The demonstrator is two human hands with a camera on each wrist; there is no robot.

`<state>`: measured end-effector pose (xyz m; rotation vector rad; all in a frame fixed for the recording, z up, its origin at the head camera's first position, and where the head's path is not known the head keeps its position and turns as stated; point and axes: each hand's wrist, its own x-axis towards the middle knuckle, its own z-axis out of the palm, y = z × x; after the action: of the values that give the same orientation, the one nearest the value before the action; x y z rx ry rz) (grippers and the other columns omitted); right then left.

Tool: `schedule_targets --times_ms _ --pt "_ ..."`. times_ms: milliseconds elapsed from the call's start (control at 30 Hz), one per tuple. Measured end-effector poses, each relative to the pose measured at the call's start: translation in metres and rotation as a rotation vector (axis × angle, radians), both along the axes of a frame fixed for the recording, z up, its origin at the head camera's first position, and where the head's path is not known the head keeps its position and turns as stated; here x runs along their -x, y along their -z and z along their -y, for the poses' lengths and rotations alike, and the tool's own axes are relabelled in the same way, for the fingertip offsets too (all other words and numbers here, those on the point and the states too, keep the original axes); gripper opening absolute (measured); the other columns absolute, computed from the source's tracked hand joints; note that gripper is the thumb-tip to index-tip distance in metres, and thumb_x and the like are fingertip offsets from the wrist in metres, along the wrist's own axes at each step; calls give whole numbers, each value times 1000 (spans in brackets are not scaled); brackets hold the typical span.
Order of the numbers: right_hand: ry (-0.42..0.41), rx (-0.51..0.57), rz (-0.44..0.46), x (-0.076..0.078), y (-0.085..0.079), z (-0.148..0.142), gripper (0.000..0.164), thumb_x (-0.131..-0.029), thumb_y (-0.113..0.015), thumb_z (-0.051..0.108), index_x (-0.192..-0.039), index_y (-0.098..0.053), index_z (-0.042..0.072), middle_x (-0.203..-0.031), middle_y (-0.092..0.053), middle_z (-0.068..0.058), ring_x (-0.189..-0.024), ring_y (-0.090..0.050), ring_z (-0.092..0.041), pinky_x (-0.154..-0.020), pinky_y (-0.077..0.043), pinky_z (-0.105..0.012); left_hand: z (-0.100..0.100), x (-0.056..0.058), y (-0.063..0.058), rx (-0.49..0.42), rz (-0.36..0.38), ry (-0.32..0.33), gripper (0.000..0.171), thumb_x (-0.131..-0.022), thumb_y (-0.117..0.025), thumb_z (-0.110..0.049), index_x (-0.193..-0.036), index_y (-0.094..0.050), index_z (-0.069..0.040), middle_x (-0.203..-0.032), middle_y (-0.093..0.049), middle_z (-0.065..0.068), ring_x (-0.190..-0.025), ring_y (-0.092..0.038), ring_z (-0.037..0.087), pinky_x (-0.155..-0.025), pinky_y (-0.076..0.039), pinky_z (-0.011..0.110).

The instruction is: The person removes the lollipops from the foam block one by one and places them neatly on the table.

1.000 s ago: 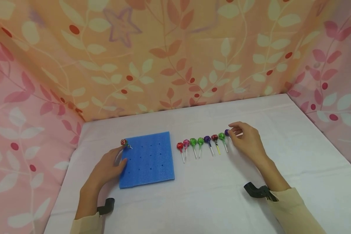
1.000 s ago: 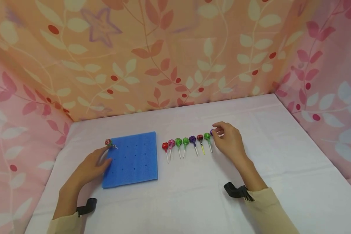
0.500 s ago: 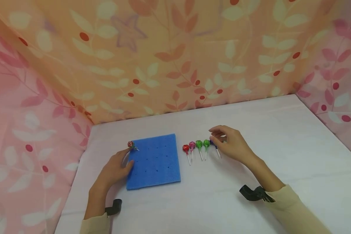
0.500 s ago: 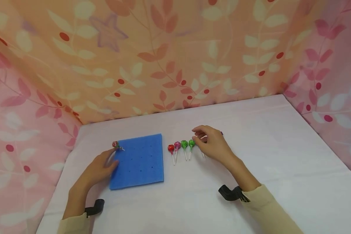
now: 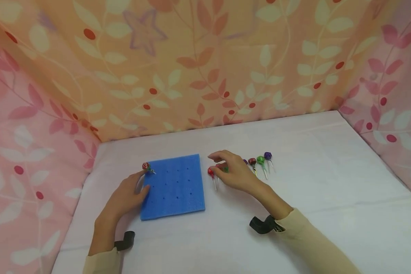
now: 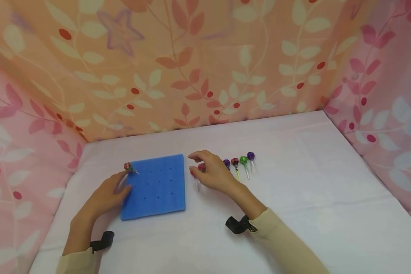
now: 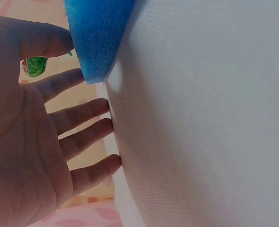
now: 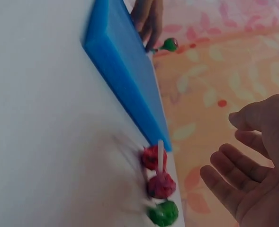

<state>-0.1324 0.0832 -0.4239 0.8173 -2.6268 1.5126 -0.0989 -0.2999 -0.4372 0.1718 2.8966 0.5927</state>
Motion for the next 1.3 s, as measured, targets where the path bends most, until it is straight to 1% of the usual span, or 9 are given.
schedule_targets --times_ms 133,300,533,667,800,967,1033,1167,1300 --pt "-34 8 -12 1 1 19 40 -102 -70 15 -139 -63 4 -138 -68 -18 -117 -75 -34 -101 -63 -47 2 1 -2 -3 -2 -2 68 -105 -58 -31 -163 -35 -2 -164 -42 28 -152 -37 54 -122 -32 74" --pt "-74 0 -42 3 5 37 39 -102 -69 15 -138 -63 4 -137 -68 -20 -123 -71 -36 -103 -62 -47 2 1 1 -2 -1 7 68 -105 -58 -31 -162 -36 -2 -163 -42 29 -152 -38 53 -123 -32 73" --pt "-142 1 -65 12 9 62 39 -102 -69 13 -137 -63 -1 -133 -68 -22 -122 -70 -36 -102 -63 -46 1 2 0 4 -3 -3 68 -105 -57 -32 -163 -35 -2 -164 -42 28 -153 -37 53 -123 -32 73" --pt "-163 23 -56 15 10 73 39 -102 -68 12 -137 -62 -3 -134 -68 -24 -123 -70 -37 -103 -62 -47 2 1 0 7 -9 -2 68 -105 -57 -31 -162 -36 -2 -164 -43 28 -153 -37 53 -123 -32 73" --pt "-157 41 -47 18 13 84 38 -101 -68 10 -136 -63 -3 -132 -69 -23 -121 -71 -36 -102 -63 -43 2 2 1 4 -4 5 68 -105 -57 -31 -162 -36 -1 -164 -43 28 -152 -38 53 -123 -33 73" --pt "-96 76 -33 24 19 100 33 -100 -68 9 -132 -65 -2 -128 -72 -21 -115 -73 -30 -97 -64 -32 3 2 1 11 -9 3 68 -105 -58 -32 -162 -36 -1 -163 -43 28 -152 -38 53 -122 -34 73" --pt "-84 92 -20 27 20 106 33 -101 -68 8 -132 -65 -2 -129 -72 -21 -114 -74 -29 -96 -64 -30 3 2 0 14 -13 3 68 -105 -58 -32 -162 -36 -1 -163 -43 29 -151 -39 53 -122 -34 73" --pt "-117 62 -12 28 21 115 36 -101 -68 8 -135 -63 -3 -132 -70 -22 -116 -73 -32 -99 -64 -36 2 2 -2 16 -9 5 68 -105 -58 -32 -162 -36 -1 -163 -44 29 -151 -38 53 -122 -34 73" --pt "-151 27 -22 27 21 124 39 -101 -68 10 -137 -61 -3 -133 -67 -23 -119 -72 -33 -102 -63 -43 1 2 1 14 -11 3 68 -105 -58 -31 -162 -37 0 -163 -44 29 -152 -39 53 -123 -33 73"
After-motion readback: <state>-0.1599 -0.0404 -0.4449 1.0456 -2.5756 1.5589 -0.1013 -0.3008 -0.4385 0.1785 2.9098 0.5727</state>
